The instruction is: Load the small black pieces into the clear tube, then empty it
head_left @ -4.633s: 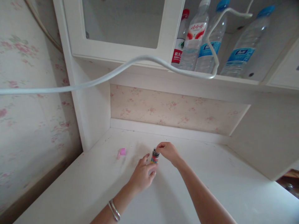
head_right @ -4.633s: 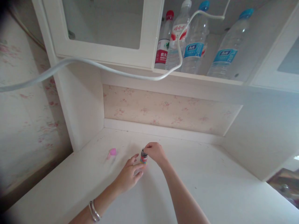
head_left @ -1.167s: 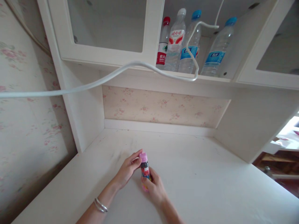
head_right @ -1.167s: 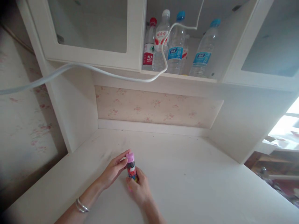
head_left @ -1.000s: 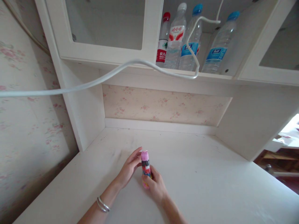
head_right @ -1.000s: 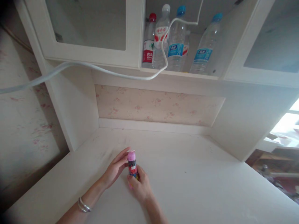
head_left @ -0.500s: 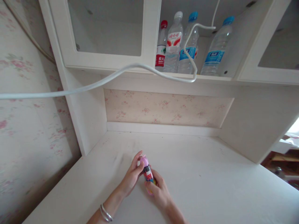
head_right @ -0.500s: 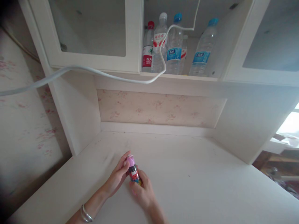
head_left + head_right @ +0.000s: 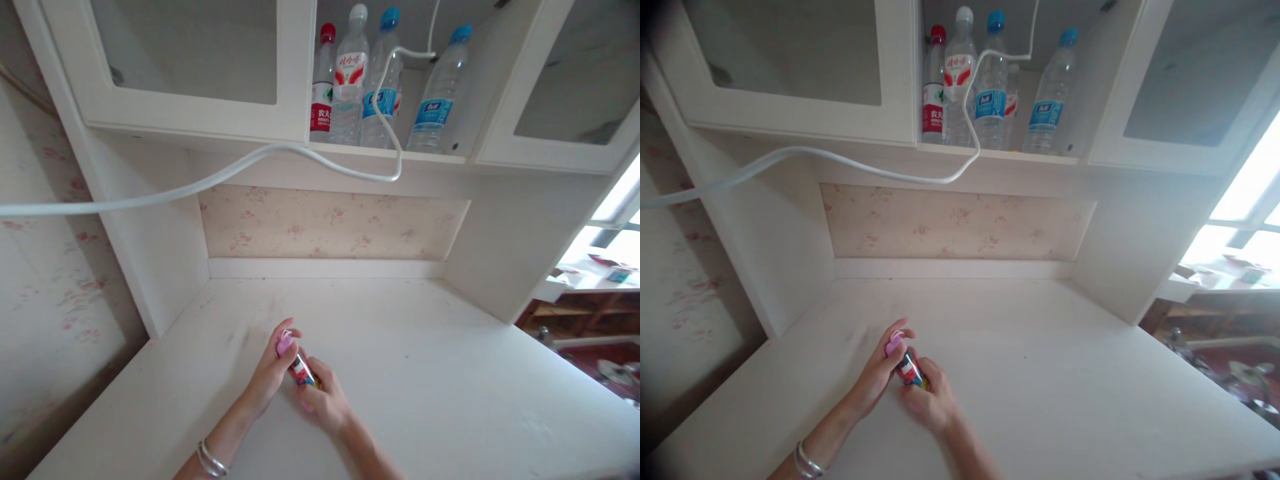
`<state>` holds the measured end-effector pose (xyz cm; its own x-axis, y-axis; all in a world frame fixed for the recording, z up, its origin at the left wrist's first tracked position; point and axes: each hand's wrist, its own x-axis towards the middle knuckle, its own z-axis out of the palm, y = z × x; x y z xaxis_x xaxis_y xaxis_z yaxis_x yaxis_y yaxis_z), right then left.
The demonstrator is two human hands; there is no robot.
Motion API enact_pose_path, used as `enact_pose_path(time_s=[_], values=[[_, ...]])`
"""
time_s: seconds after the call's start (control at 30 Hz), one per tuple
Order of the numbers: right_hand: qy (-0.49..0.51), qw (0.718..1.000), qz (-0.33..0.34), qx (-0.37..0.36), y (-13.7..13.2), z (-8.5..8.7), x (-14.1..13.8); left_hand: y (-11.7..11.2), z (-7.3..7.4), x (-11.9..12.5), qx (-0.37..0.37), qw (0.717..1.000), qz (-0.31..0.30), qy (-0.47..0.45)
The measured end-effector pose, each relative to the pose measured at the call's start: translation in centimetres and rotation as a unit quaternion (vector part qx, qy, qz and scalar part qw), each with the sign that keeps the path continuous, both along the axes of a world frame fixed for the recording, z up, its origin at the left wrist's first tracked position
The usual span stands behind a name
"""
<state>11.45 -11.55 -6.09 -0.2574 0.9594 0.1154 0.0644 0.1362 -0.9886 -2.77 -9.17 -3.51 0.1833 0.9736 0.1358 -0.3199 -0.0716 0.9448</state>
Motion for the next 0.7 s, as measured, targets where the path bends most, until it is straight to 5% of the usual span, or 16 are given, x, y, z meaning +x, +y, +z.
enact_pose_path(time_s=[0.17,0.27,0.43,0.5,0.6,0.7], values=[[0.093,0.995,-0.011,-0.015,0.3,0.2,0.4,0.3,-0.5,0.2,-0.012,0.999,0.027,-0.041],[0.059,0.998,-0.034,0.012,0.4,0.0,0.1,0.1,-0.2,0.5,-0.013,0.998,0.016,-0.065],[-0.063,0.989,-0.079,0.112,-0.6,0.7,-1.0,-0.6,1.2,1.3,-0.018,0.995,0.086,0.043],[-0.033,0.995,-0.049,0.085,-1.4,1.3,-1.1,-1.2,2.0,1.3,-0.017,0.991,0.110,0.077],[0.072,0.994,0.071,-0.043,-2.8,2.2,-0.5,-2.9,3.3,0.9,-0.006,0.999,0.014,0.028],[0.157,0.962,0.180,-0.130,-3.9,3.0,0.0,-4.4,4.4,0.6,-0.007,0.995,-0.092,-0.035]])
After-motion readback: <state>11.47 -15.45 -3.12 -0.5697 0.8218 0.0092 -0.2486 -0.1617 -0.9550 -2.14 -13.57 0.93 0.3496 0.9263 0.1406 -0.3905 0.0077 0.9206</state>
